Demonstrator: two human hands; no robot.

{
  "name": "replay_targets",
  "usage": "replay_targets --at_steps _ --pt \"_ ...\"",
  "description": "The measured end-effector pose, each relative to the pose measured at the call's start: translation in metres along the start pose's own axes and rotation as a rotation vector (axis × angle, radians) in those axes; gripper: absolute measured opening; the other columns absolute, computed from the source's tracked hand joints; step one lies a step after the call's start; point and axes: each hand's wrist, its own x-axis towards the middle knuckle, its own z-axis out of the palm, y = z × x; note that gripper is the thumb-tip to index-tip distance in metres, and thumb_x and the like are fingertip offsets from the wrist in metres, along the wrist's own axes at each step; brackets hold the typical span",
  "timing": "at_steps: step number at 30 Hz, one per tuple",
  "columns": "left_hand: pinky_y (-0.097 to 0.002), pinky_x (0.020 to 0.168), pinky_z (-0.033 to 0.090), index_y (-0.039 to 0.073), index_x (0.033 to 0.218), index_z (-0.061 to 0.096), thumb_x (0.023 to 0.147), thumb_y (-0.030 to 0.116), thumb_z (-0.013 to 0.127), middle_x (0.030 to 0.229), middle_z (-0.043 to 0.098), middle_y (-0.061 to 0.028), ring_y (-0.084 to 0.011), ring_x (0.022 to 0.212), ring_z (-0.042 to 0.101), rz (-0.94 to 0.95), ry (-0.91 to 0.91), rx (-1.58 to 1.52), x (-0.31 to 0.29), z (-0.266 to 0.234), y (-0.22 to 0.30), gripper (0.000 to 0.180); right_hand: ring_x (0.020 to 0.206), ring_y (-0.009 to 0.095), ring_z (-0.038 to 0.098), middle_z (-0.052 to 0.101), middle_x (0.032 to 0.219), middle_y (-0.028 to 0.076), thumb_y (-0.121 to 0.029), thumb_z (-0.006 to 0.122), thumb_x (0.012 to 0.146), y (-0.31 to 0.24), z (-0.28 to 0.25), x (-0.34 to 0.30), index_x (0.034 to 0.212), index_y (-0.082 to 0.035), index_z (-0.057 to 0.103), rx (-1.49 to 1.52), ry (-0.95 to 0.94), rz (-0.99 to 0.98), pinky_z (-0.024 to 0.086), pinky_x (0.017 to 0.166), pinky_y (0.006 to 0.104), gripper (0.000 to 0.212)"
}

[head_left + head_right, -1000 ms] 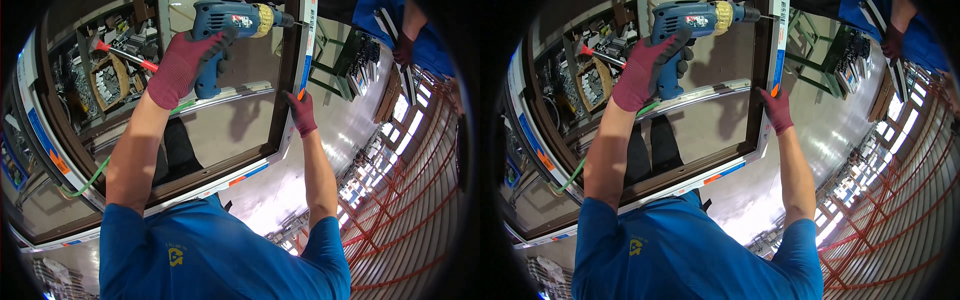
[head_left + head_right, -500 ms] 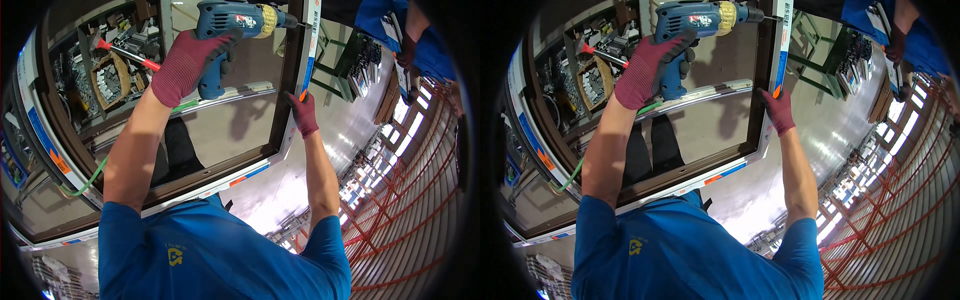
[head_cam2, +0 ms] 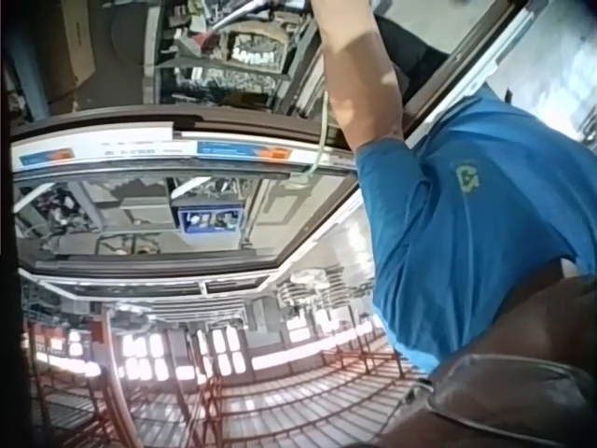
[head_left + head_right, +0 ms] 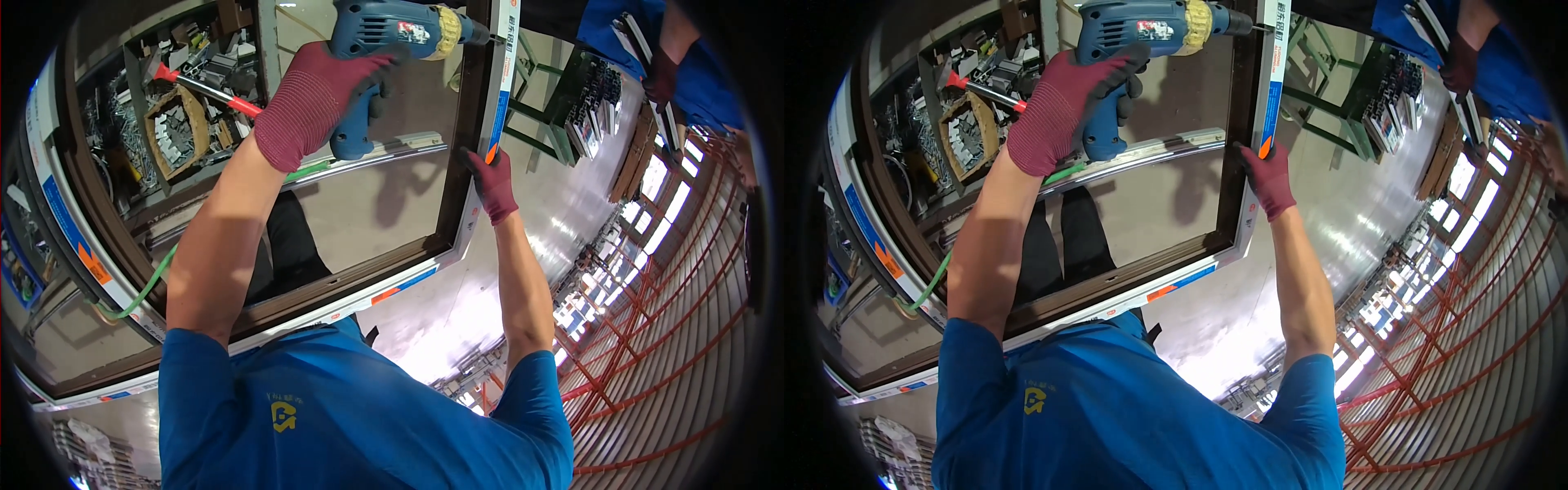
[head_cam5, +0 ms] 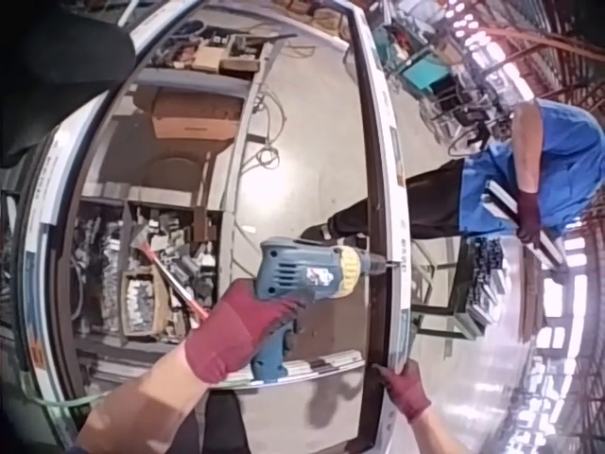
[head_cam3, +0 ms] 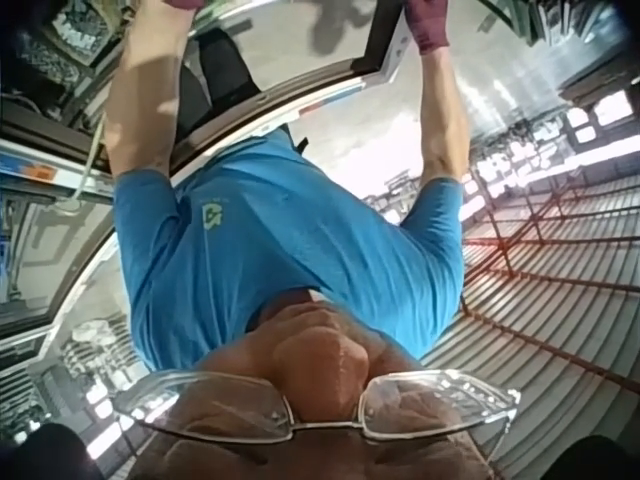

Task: Assembling a metal frame using an electric drill and a hammer.

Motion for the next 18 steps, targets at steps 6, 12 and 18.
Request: replay_targets --at_steps 6,12,18 --pt "-0.0344 0.059 0.060 -0.005 0.102 0.069 0.092 0.029 0.081 0.079 0.071 -0.0109 -0.0197 0.063 0.072 -0.007 -0.021 -0.023 -0.0010 -0.0019 0.0009 0.037 0.100 0.017 0.073 0.076 0.111 0.010 -0.006 0.072 0.095 0.0002 0.0004 -0.0036 0.123 0.004 0.067 -0.007 0.004 0.035 0.057 0.089 0.0298 0.031" --pt "-0.0349 0.058 0.060 -0.006 0.102 0.069 0.092 0.029 0.081 0.078 0.071 -0.0109 -0.0200 0.062 0.071 -0.007 -0.034 -0.065 -0.0015 -0.0008 0.0006 0.038 0.075 0.014 0.068 0.074 0.089 0.006 -0.009 0.077 0.092 -0.0048 0.0058 -0.0019 0.110 0.002 0.070 0.009 0.038 -0.013 0.054 0.067 0.0307 0.022" --pt "-0.0352 0.057 0.058 -0.004 0.100 0.070 0.091 0.034 0.083 0.078 0.071 -0.0104 -0.0194 0.063 0.071 -0.005 -0.046 -0.067 0.0025 0.0005 -0.0038 0.041 0.078 0.014 0.070 0.075 0.092 0.007 -0.009 0.076 0.092 -0.0021 0.0019 -0.0020 0.111 0.003 0.070 0.014 0.055 -0.025 0.055 0.069 0.0308 0.023"
